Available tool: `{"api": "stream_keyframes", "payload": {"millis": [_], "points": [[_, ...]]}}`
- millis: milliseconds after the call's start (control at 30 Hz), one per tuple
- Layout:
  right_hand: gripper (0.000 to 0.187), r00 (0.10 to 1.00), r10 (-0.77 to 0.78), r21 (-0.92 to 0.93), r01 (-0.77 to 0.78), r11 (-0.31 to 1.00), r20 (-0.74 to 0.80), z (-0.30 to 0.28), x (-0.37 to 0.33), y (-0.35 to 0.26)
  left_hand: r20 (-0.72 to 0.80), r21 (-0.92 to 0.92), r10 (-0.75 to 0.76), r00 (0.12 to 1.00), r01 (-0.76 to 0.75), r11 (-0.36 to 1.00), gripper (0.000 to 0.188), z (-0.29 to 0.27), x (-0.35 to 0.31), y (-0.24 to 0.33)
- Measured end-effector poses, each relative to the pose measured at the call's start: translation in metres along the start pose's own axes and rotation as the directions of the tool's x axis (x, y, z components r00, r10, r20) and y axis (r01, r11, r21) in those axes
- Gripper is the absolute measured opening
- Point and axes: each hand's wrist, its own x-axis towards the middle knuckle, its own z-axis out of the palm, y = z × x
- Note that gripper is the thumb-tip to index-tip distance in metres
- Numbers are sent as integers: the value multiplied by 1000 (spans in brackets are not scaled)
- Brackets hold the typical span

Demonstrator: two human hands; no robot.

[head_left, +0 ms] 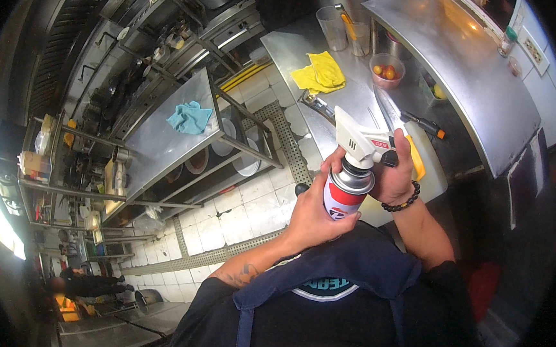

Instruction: The person assembles a handheld kitchen torch by attaching a white nozzle to a red fuel canister, then inserts a thin metal rod into the nozzle. They repeatedly test the torch by igniting it and adjusting the flame, then attach a metal guard over the nozzle.

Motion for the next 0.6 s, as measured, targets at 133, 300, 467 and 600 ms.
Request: {"api": "stream_keyframes", "payload": {"millis": [133,300,467,600], "points": [[94,1000,7,-2,-7,1000,0,-1,0,0,-9,4,2,1000,-2,1000,88,1,-2,1],[93,999,33,-60,-34,998,-15,0,0,-4,-5,-10,-6,1000,6,1000,91,1,-2,3],[92,1000,23,52,-22,998,-17,1,-1,1,0,4,-19,1000,19,1000,89,0,-2,1],[91,999,36,36,-36,999,-12,0,0,0,-8,-17,-11,1000,11,1000,88,1,-2,1]]}}
